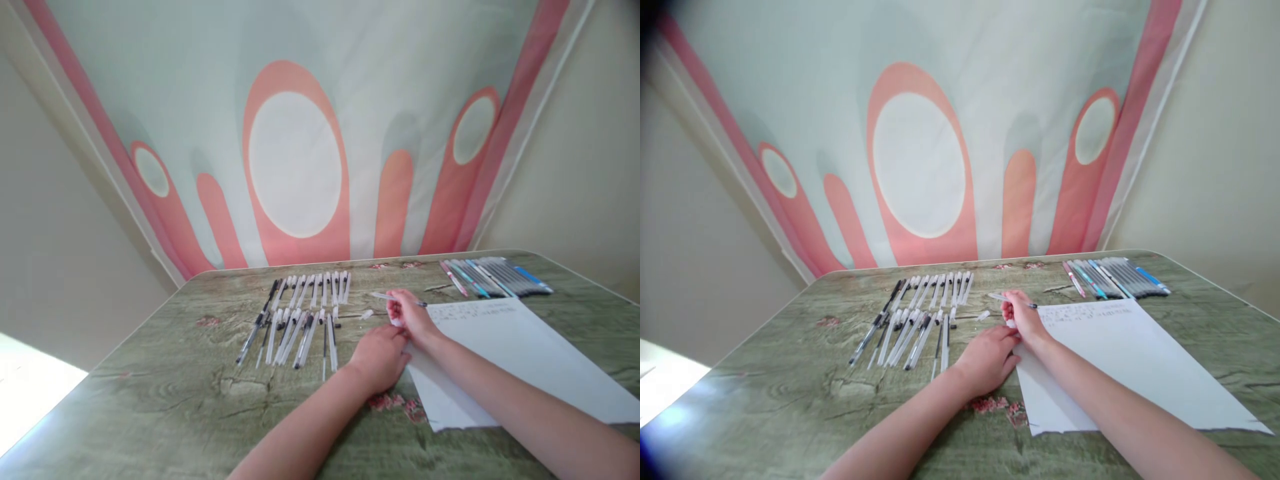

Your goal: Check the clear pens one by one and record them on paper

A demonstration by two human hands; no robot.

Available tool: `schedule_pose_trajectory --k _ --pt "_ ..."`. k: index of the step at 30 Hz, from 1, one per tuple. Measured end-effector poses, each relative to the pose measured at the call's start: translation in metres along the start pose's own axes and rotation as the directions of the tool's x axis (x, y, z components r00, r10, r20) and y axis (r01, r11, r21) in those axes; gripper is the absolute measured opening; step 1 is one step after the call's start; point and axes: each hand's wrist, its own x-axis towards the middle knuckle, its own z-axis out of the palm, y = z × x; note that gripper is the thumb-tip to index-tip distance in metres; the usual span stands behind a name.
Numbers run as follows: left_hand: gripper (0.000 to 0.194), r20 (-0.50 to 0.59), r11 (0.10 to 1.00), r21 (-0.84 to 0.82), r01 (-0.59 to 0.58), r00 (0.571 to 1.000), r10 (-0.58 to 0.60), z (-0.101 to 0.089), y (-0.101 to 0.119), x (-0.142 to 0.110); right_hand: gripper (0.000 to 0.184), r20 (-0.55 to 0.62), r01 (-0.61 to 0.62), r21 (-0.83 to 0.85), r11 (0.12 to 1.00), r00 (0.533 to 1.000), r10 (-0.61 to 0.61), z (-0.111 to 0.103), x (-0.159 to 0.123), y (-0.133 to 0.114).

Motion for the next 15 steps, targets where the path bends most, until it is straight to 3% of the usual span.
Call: schedule_pose_trajectory --k 5,8,11,15 --pt "0.021 -0.015 0.989 -0.008 0.148 0.989 -0.149 -0.037 -0.037 -0.005 0.016 0.090 0.000 0.034 0.999 0.996 -0.003 -0.008 -0.002 -0.004" --pt "0.020 -0.091 0.946 -0.045 0.320 0.942 -0.323 -0.051 -0.064 -0.008 0.015 0.102 -0.030 0.047 0.998 0.994 0.025 -0.008 -0.004 -0.008" --pt "0.016 -0.072 0.930 -0.067 0.361 0.928 -0.365 -0.047 -0.076 -0.009 0.014 0.097 -0.051 0.049 0.998 0.994 0.046 -0.007 -0.005 -0.009" --pt "0.015 -0.014 0.949 -0.047 0.312 0.950 -0.313 -0.031 -0.075 -0.007 0.013 0.112 -0.068 0.055 0.996 0.992 0.061 -0.006 -0.006 -0.008"
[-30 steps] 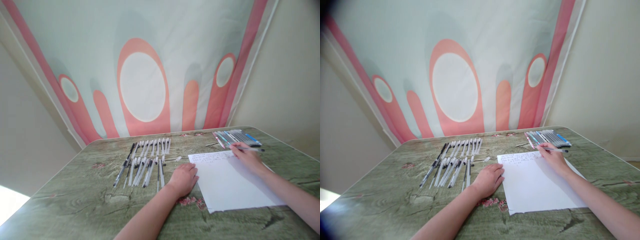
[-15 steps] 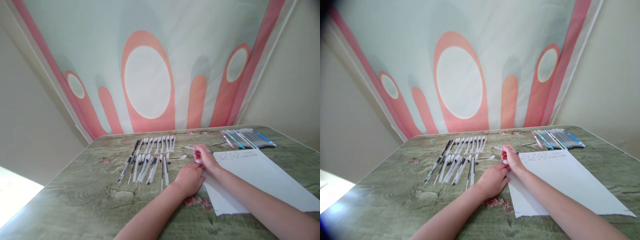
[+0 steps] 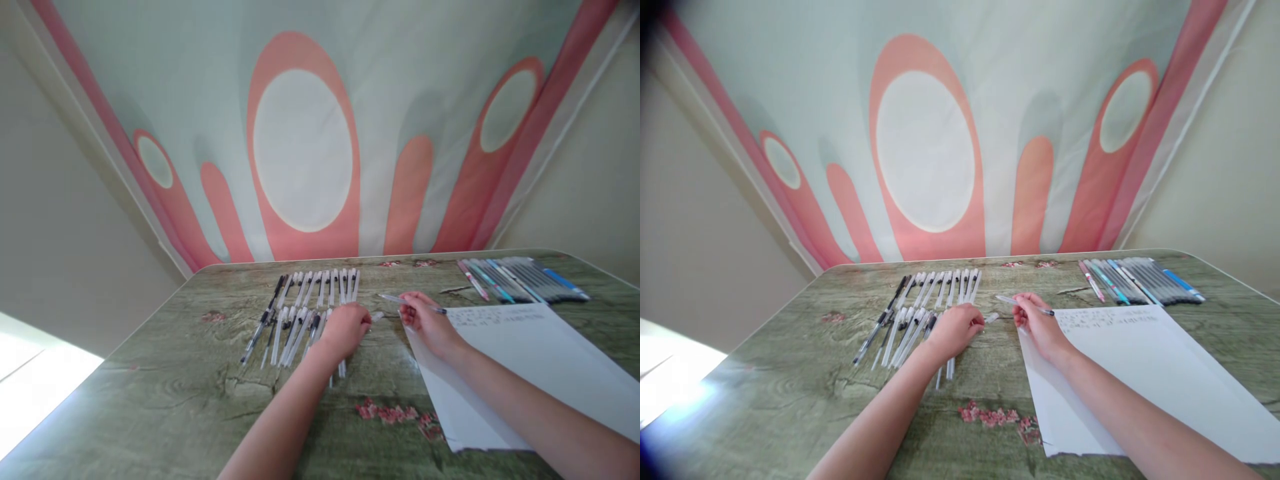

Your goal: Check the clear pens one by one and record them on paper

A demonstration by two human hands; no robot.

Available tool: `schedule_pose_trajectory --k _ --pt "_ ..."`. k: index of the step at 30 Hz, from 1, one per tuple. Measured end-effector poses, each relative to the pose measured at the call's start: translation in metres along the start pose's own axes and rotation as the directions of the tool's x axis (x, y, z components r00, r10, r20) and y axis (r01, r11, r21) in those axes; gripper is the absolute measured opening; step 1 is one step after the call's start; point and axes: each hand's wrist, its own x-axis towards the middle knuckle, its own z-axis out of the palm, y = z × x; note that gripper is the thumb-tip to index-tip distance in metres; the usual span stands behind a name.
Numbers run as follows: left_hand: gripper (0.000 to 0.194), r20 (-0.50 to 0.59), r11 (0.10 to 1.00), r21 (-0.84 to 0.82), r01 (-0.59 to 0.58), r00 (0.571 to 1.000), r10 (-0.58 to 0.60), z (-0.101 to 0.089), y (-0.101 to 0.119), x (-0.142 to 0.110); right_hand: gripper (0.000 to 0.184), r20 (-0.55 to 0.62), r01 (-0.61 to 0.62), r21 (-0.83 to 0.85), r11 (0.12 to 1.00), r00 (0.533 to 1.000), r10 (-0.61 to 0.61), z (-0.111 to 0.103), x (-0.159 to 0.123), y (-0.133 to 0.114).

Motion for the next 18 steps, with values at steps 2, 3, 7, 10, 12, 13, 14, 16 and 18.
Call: schedule_pose_trajectory --k 2,3,7,10,12,13,14,16,18 --pt "0.014 0.004 0.999 0.010 -0.035 0.999 0.035 0.0039 0.0014 0.0000 0.014 0.002 -0.003 -0.003 1.000 1.000 0.003 -0.0001 -0.0004 -0.0003" --pt "0.014 0.005 0.999 0.013 -0.045 0.999 0.045 0.0047 0.0016 0.0001 0.015 -0.001 -0.003 -0.008 1.000 1.000 0.003 -0.0001 -0.0005 -0.0006" --pt "0.012 0.031 0.999 0.010 -0.037 0.999 0.037 0.0053 0.0010 0.0007 0.017 0.000 0.007 -0.025 1.000 1.000 -0.007 0.0011 -0.0010 -0.0024" --pt "0.011 0.047 1.000 0.003 -0.018 0.999 0.018 0.0068 0.0020 0.0011 0.016 0.008 0.012 -0.025 1.000 1.000 -0.012 0.0025 -0.0023 -0.0040" --pt "0.011 0.060 1.000 0.011 0.005 0.998 -0.006 0.0086 0.0036 0.0006 0.016 0.006 0.013 -0.025 1.000 1.000 -0.012 0.0031 -0.0035 -0.0044" --pt "0.011 0.065 1.000 0.019 0.013 0.998 -0.015 0.0095 0.0045 0.0000 0.016 0.008 0.014 -0.025 1.000 1.000 -0.014 0.0032 -0.0040 -0.0043" --pt "0.011 0.067 0.999 0.028 0.016 0.998 -0.018 0.0104 0.0053 -0.0007 0.016 0.010 0.017 -0.024 1.000 1.000 -0.017 0.0032 -0.0045 -0.0040" --pt "0.011 0.043 1.000 0.018 0.004 0.999 -0.004 0.0118 0.0066 -0.0021 0.015 0.015 0.020 -0.021 1.000 1.000 -0.020 0.0028 -0.0048 -0.0029" --pt "0.010 -0.021 0.998 -0.068 -0.012 1.000 0.010 0.0119 0.0078 -0.0023 0.015 0.015 0.023 -0.008 1.000 1.000 -0.023 0.0018 -0.0042 -0.0017"
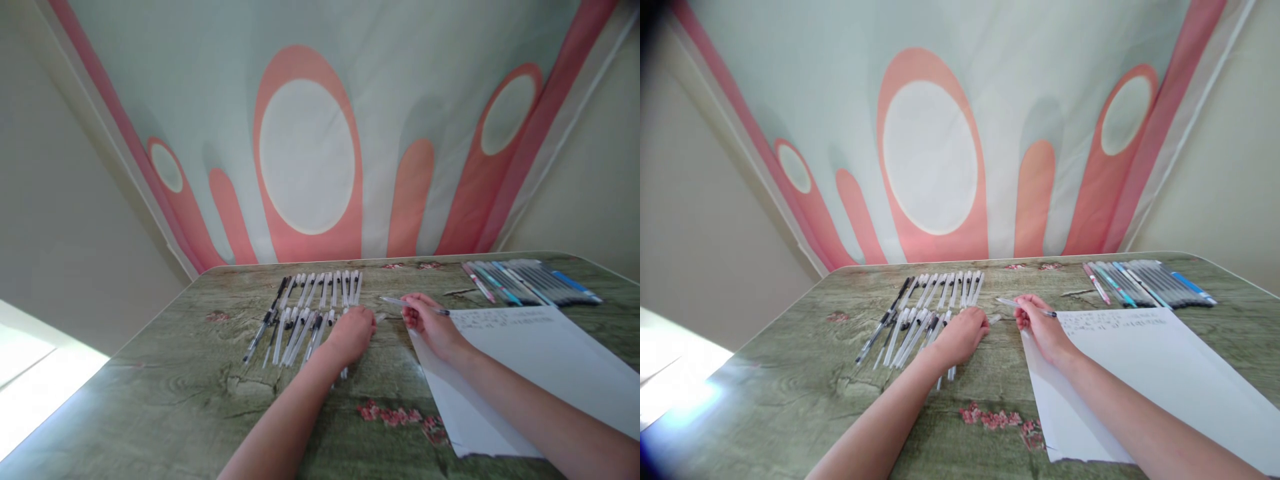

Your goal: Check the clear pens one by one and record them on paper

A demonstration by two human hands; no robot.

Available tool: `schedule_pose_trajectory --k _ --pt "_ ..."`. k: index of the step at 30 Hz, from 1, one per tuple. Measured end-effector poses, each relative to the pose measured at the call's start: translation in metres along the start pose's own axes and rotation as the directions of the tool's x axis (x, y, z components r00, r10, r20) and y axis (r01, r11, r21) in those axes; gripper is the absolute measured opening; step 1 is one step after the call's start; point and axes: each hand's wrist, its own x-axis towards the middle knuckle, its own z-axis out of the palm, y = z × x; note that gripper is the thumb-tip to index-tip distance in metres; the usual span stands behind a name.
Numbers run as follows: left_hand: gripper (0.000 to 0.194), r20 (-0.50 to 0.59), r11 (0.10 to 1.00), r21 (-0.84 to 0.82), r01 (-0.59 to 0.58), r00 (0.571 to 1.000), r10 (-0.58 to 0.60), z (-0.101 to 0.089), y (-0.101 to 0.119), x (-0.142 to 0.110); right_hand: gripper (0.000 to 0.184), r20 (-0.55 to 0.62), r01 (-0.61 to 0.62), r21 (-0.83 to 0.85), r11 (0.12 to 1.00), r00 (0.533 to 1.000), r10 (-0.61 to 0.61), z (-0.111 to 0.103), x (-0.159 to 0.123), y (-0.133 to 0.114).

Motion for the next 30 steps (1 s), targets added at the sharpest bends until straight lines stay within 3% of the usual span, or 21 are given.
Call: schedule_pose_trajectory --k 3,5,9,12,14,20,24,30 --pt "0.010 -0.118 0.960 -0.277 0.036 0.991 -0.071 -0.002 0.004 0.004 0.014 0.005 0.001 0.061 0.998 1.000 -0.002 -0.002 0.002 0.000" --pt "0.009 -0.119 0.855 -0.510 0.093 0.977 -0.177 -0.001 0.009 0.009 0.014 0.011 0.000 0.115 0.993 1.000 -0.002 -0.003 0.003 0.000" --pt "0.013 0.059 0.449 -0.877 0.170 0.966 -0.251 0.010 0.024 0.016 0.019 0.015 0.010 0.153 0.988 1.000 -0.013 -0.004 0.003 -0.002" --pt "0.023 0.145 0.132 -0.975 0.178 0.963 -0.229 0.026 0.033 0.014 0.022 0.009 0.019 0.159 0.987 1.000 -0.021 -0.004 0.003 -0.001" --pt "0.026 0.156 0.000 -0.987 0.161 0.960 -0.232 0.035 0.035 0.011 0.021 0.010 0.021 0.169 0.985 1.000 -0.023 -0.003 0.003 -0.001" --pt "0.020 0.093 -0.073 -0.994 0.079 0.976 -0.198 0.039 0.038 0.007 0.020 0.026 0.016 0.166 0.986 0.999 -0.020 0.000 0.005 -0.003" --pt "0.021 0.103 -0.129 -0.989 0.068 0.952 -0.289 0.030 0.037 0.009 0.016 0.028 0.000 0.248 0.969 1.000 -0.007 -0.002 0.007 -0.004" --pt "0.022 0.070 -0.272 -0.961 -0.050 0.909 -0.411 0.021 0.021 0.013 0.013 0.009 -0.053 0.349 0.936 0.999 0.053 -0.010 0.011 -0.004"
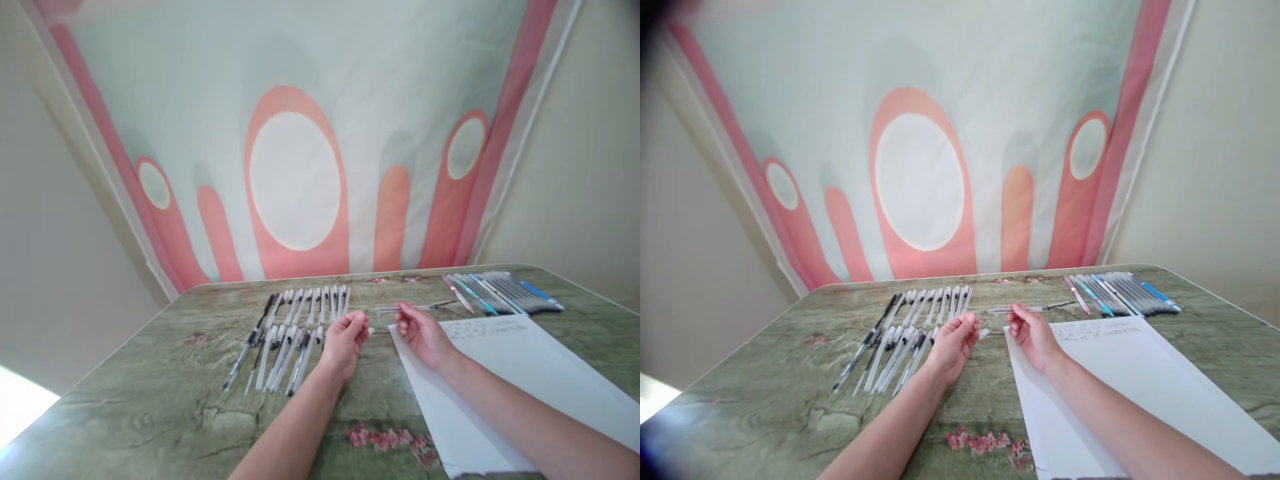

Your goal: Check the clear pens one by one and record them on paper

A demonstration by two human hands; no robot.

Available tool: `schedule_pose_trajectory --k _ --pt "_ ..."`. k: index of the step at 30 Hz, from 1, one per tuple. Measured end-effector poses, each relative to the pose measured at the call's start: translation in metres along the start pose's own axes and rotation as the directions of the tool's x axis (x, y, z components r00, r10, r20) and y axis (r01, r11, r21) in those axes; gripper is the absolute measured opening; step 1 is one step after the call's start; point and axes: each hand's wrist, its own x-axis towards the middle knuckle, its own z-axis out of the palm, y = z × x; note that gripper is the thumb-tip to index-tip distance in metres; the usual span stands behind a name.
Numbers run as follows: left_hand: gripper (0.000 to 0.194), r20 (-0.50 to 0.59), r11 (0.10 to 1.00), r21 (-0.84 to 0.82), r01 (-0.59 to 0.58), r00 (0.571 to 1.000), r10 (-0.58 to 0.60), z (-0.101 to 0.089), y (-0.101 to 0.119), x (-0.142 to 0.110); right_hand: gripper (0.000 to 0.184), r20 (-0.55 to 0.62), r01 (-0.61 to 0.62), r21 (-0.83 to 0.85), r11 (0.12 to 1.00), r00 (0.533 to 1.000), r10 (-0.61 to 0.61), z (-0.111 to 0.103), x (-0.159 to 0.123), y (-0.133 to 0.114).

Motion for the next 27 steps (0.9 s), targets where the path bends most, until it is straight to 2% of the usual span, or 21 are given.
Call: schedule_pose_trajectory --k 5,9,13,16,22,27 --pt "0.018 0.052 0.988 -0.151 0.035 0.998 -0.027 -0.002 -0.002 0.000 0.011 0.069 -0.061 0.039 0.997 0.996 0.059 0.002 -0.005 -0.005" --pt "0.018 0.064 0.980 -0.183 0.080 0.996 -0.069 0.000 -0.006 -0.002 0.013 0.114 -0.070 0.006 0.998 0.991 0.069 0.006 -0.010 -0.006" --pt "0.021 0.050 0.977 -0.186 0.100 0.994 -0.092 0.001 -0.008 -0.003 0.015 0.101 -0.033 -0.063 0.998 0.994 0.039 0.007 -0.010 -0.006" --pt "0.024 0.040 0.983 -0.160 0.085 0.996 -0.080 0.000 -0.013 -0.002 0.017 0.119 -0.033 -0.099 0.994 0.992 0.045 0.008 -0.009 -0.005" --pt "0.033 -0.065 0.999 -0.048 0.017 0.998 -0.021 -0.003 -0.024 0.002 0.014 0.180 -0.001 -0.117 0.993 0.983 0.023 0.008 -0.009 -0.003" --pt "0.035 -0.131 0.990 0.130 -0.046 0.989 0.063 -0.003 -0.029 0.003 0.016 0.163 0.027 -0.183 0.983 0.987 0.003 0.008 -0.009 0.002"
